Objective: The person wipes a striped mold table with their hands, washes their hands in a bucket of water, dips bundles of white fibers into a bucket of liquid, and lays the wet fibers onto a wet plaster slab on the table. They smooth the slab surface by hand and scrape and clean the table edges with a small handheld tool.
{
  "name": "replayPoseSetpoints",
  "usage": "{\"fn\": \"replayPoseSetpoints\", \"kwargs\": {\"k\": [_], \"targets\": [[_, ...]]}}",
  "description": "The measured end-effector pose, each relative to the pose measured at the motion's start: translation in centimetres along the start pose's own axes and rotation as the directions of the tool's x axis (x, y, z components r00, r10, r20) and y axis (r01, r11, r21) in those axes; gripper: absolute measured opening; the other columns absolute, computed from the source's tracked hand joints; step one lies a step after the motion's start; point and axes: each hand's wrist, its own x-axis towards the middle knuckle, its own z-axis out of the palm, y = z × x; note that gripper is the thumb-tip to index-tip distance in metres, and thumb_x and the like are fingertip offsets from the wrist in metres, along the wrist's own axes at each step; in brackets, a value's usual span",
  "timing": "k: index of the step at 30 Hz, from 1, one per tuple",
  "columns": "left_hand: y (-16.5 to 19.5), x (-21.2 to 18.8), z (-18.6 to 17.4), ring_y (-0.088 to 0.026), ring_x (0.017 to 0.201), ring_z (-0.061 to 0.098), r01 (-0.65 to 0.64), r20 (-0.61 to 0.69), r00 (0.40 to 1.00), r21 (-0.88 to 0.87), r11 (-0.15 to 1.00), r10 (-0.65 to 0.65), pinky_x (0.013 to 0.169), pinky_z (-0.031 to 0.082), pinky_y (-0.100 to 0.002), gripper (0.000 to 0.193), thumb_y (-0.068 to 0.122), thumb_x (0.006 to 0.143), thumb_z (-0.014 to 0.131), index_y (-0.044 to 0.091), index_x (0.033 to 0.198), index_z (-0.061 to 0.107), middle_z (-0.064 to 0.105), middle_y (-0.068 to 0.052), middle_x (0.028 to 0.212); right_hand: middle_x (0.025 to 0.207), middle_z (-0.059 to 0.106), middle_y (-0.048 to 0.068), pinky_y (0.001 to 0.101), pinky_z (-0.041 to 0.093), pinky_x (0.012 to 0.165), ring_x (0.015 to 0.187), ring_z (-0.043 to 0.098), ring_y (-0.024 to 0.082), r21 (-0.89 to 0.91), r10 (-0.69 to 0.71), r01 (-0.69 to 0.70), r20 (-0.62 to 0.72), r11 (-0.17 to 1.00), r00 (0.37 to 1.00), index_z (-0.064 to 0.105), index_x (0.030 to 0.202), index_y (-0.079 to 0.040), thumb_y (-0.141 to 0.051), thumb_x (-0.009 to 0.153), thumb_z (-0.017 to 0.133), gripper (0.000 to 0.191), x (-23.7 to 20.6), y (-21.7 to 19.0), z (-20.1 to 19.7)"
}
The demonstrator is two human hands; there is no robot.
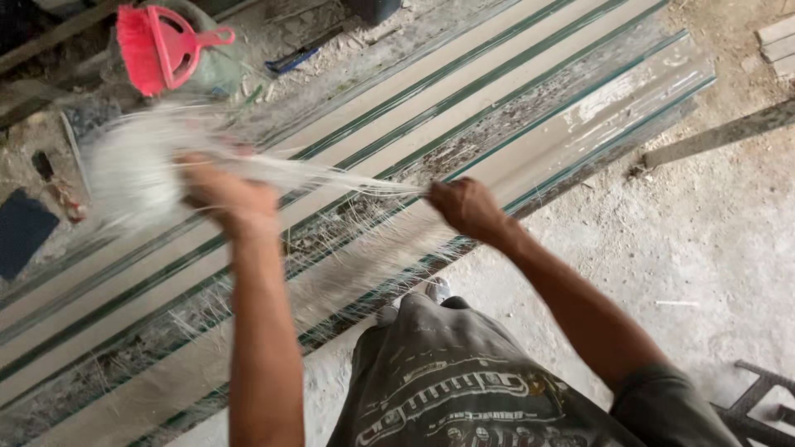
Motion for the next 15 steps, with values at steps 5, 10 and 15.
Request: {"fn": "replayPoseSetpoints", "kwargs": {"k": [5,10,15], "targets": [[-5.9,-0.5,-2.1,-0.019,0.086,0.058,0.179,0.291,0.949,-0.191,0.965,-0.118,0.080,0.053,-0.035,0.015,0.025,0.102,0.053,0.010,0.100,0.051,0.057,-0.005,0.093,0.085,0.070,0.014,0.0443,0.056,0.059,0.068,0.066,0.021,-0.145,0.522,-0.512,0.038,0.847,0.852,0.066,0.117,-0.003,-0.037,0.113,0.047,0.039,-0.7,2.8,-3.2],[-15.1,-9.3,1.0,-0.024,0.098,0.060,-0.275,0.425,0.905,0.562,0.780,0.012,0.084,0.055,-0.039,0.024,0.024,0.103,0.049,0.005,0.116,0.053,0.066,-0.015,0.117,0.082,0.079,0.006,0.0371,0.055,0.067,0.071,0.072,0.015,0.477,-0.223,0.207,-0.024,0.854,0.975,0.079,0.094,-0.011,-0.036,0.115,0.043,0.048,2.3,-1.5,-0.7],[-7.9,-3.1,2.2,-0.017,0.084,0.053,0.109,0.195,0.977,-0.078,0.991,-0.092,0.076,0.053,-0.038,0.053,0.045,0.093,0.059,0.010,0.129,0.041,0.054,-0.011,0.115,0.077,0.069,0.009,0.0269,0.055,0.054,0.062,0.065,0.014,0.184,-0.046,0.103,-0.294,0.978,0.955,0.071,0.103,-0.008,-0.030,0.117,0.043,0.038,-0.1,1.1,2.0]]}}
